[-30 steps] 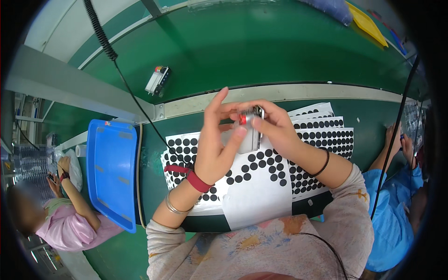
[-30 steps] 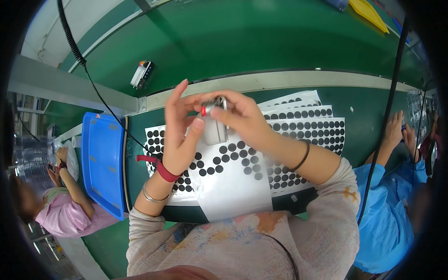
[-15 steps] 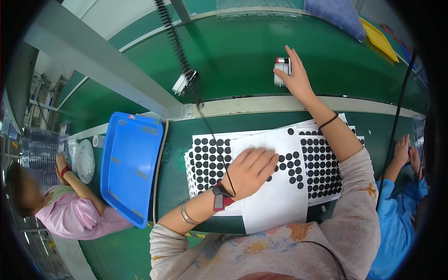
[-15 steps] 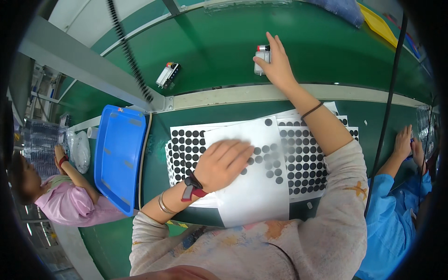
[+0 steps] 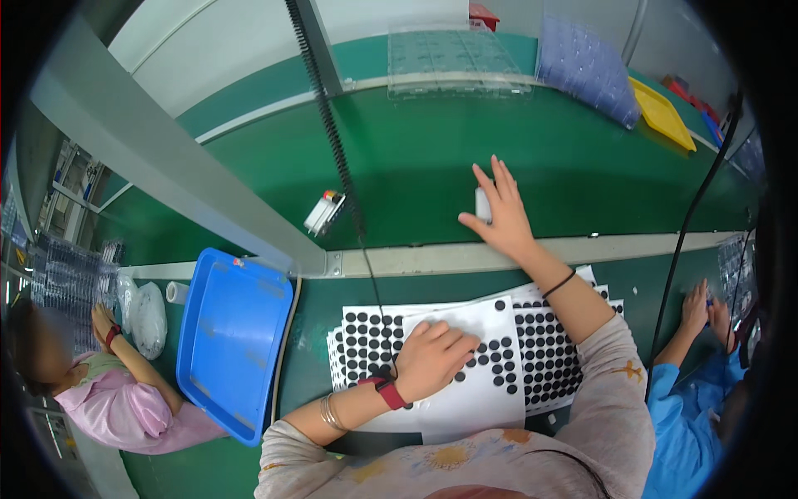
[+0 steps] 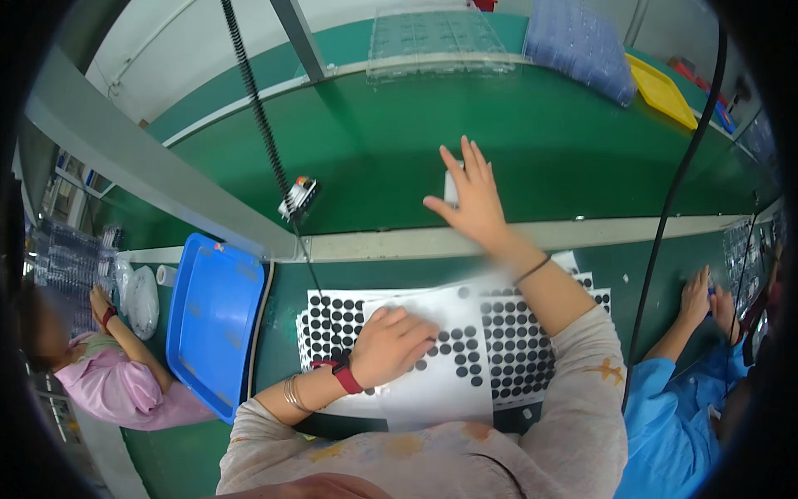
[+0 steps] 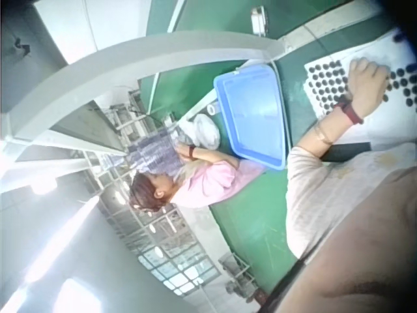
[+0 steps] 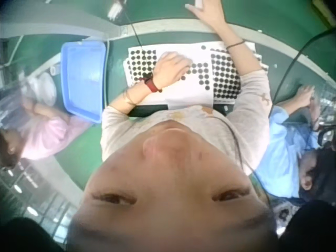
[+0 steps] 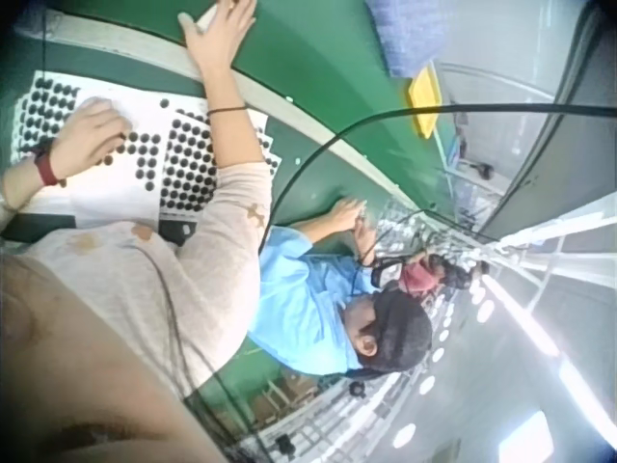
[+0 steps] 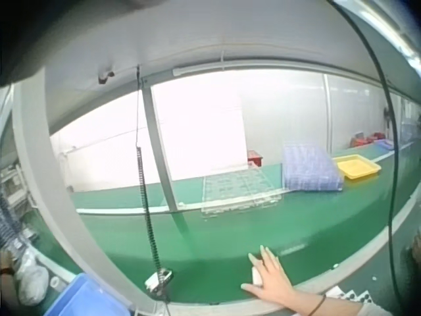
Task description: The person assembles small electronic devices by hand on a green workbench. They pick up small rectangular units, insert black circular components into them, and place the finished units on the table. The process is repeated for multiple units throughout the clip.
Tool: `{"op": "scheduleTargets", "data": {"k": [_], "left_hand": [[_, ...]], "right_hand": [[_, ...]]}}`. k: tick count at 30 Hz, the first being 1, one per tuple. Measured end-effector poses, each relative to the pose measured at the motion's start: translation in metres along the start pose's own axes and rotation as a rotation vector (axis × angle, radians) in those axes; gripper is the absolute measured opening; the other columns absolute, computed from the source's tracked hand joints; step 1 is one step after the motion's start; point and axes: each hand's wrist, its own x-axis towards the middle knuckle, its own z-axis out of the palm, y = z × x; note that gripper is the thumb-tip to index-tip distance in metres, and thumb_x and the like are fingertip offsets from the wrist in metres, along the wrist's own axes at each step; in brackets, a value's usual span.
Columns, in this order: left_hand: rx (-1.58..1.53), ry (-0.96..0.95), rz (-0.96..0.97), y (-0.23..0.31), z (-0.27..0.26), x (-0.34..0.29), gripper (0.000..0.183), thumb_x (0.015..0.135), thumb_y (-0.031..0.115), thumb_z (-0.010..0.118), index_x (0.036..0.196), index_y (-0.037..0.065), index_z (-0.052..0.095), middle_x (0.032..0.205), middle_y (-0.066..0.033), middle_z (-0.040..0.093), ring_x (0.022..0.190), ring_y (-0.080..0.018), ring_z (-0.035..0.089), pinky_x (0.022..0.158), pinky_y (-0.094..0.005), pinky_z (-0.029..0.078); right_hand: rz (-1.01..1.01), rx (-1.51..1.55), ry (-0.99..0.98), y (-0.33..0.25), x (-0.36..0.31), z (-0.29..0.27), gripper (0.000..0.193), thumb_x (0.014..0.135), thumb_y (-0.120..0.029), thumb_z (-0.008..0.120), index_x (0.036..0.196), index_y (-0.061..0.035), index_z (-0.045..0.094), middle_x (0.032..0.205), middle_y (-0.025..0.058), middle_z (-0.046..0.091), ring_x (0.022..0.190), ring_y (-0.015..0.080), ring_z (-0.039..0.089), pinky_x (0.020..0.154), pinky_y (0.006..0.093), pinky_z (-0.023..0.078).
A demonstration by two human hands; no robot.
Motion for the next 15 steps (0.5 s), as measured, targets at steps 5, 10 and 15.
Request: {"op": "scheduleTargets", "data": {"k": [5, 10, 15], "left_hand": [[-0.008, -0.023, -0.027, -0.0011, -0.0004, -0.0021, 0.022, 0.075, 0.019, 0.064, 0.096, 0.016, 0.059, 0.090, 0.0006, 0.053, 0.084, -0.0193, 0.048, 0.073, -0.0313, 0.036], [-0.074, 0.066, -0.026, -0.0044, -0.0023, 0.0004, 0.024, 0.068, 0.012, 0.067, 0.090, 0.015, 0.060, 0.092, 0.0012, 0.052, 0.080, -0.0169, 0.050, 0.072, -0.0303, 0.036], [-0.080, 0.077, -0.032, -0.0014, -0.0058, -0.0023, 0.018, 0.068, 0.010, 0.067, 0.085, 0.014, 0.061, 0.092, 0.0023, 0.054, 0.077, -0.0151, 0.051, 0.069, -0.0298, 0.037]], "right_hand": [[-0.014, 0.031, 0.031, -0.0040, 0.0053, -0.0044, 0.082, 0.074, -0.047, 0.066, 0.140, -0.0158, 0.028, 0.146, 0.0217, 0.011, 0.133, 0.0419, 0.015, 0.102, 0.0597, 0.018], [-0.014, 0.014, 0.032, -0.0064, 0.0070, -0.0038, 0.084, 0.073, -0.047, 0.066, 0.140, -0.0171, 0.027, 0.145, 0.0242, 0.009, 0.133, 0.0439, 0.012, 0.100, 0.0628, 0.017], [0.024, -0.027, 0.034, -0.0094, 0.0047, -0.0017, 0.085, 0.072, -0.048, 0.066, 0.141, -0.0197, 0.026, 0.146, 0.0242, 0.005, 0.133, 0.0444, 0.007, 0.097, 0.0676, 0.014]]}}
